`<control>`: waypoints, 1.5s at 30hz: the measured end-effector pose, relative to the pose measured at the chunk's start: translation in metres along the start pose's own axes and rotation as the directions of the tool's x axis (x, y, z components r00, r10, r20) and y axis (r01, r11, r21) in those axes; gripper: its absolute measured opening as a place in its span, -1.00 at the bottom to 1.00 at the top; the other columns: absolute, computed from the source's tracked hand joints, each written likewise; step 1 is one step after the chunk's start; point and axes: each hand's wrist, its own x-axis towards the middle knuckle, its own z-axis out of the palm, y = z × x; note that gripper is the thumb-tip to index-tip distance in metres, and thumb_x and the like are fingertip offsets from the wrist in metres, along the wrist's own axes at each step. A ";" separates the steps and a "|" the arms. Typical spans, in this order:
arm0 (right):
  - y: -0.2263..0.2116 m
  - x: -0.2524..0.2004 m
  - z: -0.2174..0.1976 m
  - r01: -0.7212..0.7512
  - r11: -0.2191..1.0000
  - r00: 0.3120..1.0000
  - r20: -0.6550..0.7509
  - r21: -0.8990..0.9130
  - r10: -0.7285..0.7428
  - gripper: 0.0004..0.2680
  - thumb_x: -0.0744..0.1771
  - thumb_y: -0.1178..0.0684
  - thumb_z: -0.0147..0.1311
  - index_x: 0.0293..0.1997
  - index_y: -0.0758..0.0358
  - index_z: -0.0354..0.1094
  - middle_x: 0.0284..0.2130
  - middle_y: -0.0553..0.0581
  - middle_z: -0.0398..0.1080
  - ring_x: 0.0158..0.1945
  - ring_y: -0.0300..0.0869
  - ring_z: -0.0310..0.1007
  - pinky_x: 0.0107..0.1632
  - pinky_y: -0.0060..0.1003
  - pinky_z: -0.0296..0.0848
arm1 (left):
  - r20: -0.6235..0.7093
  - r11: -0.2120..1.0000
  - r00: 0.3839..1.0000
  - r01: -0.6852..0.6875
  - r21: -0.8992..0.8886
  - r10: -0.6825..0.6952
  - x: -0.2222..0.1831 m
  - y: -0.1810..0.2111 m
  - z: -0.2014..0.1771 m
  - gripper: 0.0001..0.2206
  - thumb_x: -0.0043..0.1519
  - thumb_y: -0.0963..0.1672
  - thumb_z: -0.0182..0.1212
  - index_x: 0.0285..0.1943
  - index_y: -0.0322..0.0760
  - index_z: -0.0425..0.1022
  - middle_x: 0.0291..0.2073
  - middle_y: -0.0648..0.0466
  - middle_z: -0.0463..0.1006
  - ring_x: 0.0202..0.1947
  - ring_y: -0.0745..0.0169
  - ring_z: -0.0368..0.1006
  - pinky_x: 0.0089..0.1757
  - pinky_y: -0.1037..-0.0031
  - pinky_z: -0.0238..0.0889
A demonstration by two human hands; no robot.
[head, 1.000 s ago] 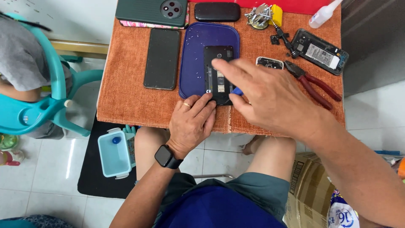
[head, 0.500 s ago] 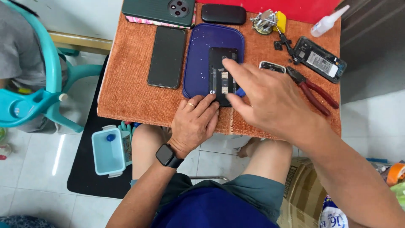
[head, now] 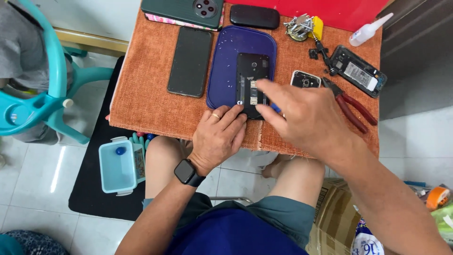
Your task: Disassembling a mobile phone by removing internal screws with a precision screwdriver and prying the casing apart.
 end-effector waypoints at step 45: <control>0.002 -0.003 -0.013 -0.086 0.973 0.969 0.245 0.213 0.032 -0.66 0.36 0.16 0.11 0.32 0.12 0.32 -0.15 0.08 0.50 -0.41 -0.03 0.46 -0.55 -0.12 0.35 | 0.017 1.000 1.000 0.008 0.014 -0.008 -0.002 -0.001 0.003 -0.88 0.31 -0.16 0.28 -0.05 -0.30 0.60 0.03 0.00 0.60 -0.10 0.02 0.50 -0.23 0.28 0.25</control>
